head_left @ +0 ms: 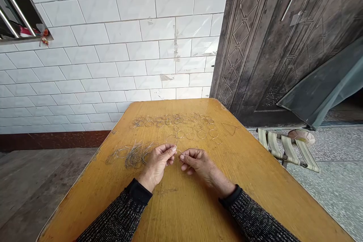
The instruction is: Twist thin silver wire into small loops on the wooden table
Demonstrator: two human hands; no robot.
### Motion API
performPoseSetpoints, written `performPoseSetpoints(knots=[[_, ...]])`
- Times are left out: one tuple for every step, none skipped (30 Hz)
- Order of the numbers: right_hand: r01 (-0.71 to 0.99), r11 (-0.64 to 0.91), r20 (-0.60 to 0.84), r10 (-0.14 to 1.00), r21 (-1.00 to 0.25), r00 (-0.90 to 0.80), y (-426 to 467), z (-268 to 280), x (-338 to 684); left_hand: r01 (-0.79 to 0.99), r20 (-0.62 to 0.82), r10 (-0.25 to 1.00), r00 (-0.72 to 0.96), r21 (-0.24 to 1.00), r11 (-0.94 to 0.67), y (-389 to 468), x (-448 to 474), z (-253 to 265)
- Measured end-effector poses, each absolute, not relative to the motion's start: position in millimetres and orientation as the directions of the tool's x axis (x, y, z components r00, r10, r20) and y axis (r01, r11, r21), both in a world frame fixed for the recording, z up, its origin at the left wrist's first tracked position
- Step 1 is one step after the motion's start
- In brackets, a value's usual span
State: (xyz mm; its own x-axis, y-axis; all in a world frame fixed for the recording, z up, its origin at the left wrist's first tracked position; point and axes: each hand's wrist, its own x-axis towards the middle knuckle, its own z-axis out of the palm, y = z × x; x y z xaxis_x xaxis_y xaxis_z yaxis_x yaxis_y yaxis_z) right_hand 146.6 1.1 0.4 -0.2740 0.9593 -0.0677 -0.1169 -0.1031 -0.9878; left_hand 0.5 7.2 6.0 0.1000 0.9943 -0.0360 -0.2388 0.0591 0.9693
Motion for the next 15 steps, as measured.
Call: performPoseSetpoints(knots=[[-0.112,-0.103,-0.069,0.958,-0.988,-0.278,1.6,-0.3,146.5,-0.228,-0.028,0.995,0.098,0.972,0.050,7.5,0.4,5.7],[-0.107,-0.099,-0.065,0.957,-0.989,-0.283,2.2,-0.8,146.6,-0.218,-0.019,0.995,0.094,0.975,0.039,7.7,0.3,5.5],[-0.104,-0.088,-0.054,0.956,-0.991,-0.289,2.9,-1.0,146.8,-0.210,-0.008,0.996,0.090,0.977,0.027,7.8,0.3,5.3],[-0.104,-0.073,-0.039,0.955,-0.992,-0.294,3.5,-0.9,147.1,-0.202,0.003,0.996,0.088,0.979,0.014,7.8,0.3,5.3],[-0.108,-0.057,-0.022,0.955,-0.993,-0.297,4.1,-0.2,147.5,-0.196,0.014,0.996,0.087,0.981,0.004,7.6,0.4,5.4],[-0.117,-0.041,-0.005,0.956,-0.992,-0.295,4.6,0.8,148.2,-0.188,0.020,0.996,0.090,0.982,-0.003,7.1,0.5,5.7],[-0.129,-0.026,0.013,0.958,-0.991,-0.288,4.9,2.2,148.9,-0.178,0.024,0.995,0.099,0.984,-0.006,6.3,0.8,6.1],[-0.142,-0.009,0.031,0.960,-0.990,-0.279,5.0,3.8,149.7,-0.167,0.028,0.993,0.111,0.986,-0.009,5.3,1.3,6.7],[-0.158,0.008,0.050,0.962,-0.987,-0.269,4.8,5.4,150.5,-0.156,0.030,0.992,0.126,0.988,-0.010,4.0,1.8,7.4],[-0.172,0.026,0.071,0.963,-0.985,-0.262,4.6,6.8,151.2,-0.142,0.030,0.989,0.142,0.990,-0.010,2.6,2.5,8.2],[-0.185,0.044,0.092,0.962,-0.982,-0.258,4.2,8.0,151.8,-0.127,0.031,0.987,0.159,0.992,-0.011,1.2,3.2,9.0],[-0.195,0.060,0.110,0.960,-0.979,-0.256,3.8,8.8,152.2,-0.111,0.034,0.984,0.174,0.994,-0.014,0.0,3.9,9.7],[-0.200,0.071,0.123,0.958,-0.977,-0.261,3.4,9.3,152.3,-0.094,0.036,0.982,0.188,0.995,-0.019,-1.2,4.7,10.3],[-0.200,0.079,0.132,0.954,-0.977,-0.268,3.1,9.5,152.3,-0.079,0.038,0.979,0.199,0.997,-0.022,-2.0,5.3,10.7],[-0.199,0.087,0.141,0.951,-0.976,-0.274,2.8,9.4,152.2,-0.067,0.040,0.977,0.207,0.997,-0.026,-2.7,5.9,11.1]])
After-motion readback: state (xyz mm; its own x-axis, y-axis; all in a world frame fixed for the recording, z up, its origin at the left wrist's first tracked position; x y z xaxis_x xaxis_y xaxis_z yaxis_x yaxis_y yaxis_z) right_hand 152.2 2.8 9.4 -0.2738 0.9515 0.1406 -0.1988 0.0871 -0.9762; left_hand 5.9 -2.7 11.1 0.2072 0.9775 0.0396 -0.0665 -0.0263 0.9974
